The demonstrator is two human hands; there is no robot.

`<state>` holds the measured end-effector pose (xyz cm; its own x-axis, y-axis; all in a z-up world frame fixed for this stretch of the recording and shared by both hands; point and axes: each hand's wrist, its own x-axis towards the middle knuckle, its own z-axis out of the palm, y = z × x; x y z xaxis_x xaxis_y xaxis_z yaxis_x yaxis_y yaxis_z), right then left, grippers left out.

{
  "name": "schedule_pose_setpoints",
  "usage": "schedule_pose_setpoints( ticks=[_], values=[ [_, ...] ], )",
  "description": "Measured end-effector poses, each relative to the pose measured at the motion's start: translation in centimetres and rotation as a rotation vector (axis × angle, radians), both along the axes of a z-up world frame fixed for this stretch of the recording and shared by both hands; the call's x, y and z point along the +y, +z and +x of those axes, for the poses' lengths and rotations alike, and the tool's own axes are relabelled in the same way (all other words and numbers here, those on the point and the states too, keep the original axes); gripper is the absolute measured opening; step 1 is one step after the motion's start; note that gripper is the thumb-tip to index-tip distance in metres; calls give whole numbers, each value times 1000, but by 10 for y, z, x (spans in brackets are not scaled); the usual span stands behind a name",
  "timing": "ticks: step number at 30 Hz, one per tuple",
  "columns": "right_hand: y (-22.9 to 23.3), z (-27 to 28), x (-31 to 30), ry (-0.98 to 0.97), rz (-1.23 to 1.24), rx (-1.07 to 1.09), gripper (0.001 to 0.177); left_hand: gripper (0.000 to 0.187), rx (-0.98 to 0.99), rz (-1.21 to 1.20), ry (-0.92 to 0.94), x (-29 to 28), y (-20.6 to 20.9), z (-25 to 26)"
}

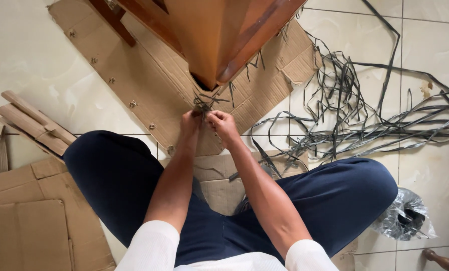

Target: The person wraps cardboard around the legs of a wooden chair and secures it with plastic ties.

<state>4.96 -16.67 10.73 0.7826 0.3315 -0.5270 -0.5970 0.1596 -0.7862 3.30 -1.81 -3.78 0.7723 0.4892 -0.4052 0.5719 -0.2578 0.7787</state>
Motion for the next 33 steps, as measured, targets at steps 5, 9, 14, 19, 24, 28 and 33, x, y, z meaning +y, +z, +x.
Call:
schedule_pose_setpoints(
  ticks=[5,9,14,19,24,28,33],
  values=[
    [30,3,-1,-12,109,-12,14,36,-105,-258,104,-7,-51,-3],
    [51,0,-5,-34,52,-1,15,31,-114,234,-94,-13,-28,-8],
    [49,-9,-21,-67,139,-49,20,39,-2,80,-82,-18,24,-15],
    [65,-16,-31,-119,105,-19,20,35,32,143,-51,-22,48,-14],
    [77,-23,-41,-163,90,-18,21,36,-99,109,-17,-27,85,-14],
    [84,-28,-49,-183,100,-8,21,38,-81,42,-54,-33,115,-13],
    [103,-26,-56,-178,120,-62,21,30,-279,-62,-95,-39,154,-13]
  ],
)
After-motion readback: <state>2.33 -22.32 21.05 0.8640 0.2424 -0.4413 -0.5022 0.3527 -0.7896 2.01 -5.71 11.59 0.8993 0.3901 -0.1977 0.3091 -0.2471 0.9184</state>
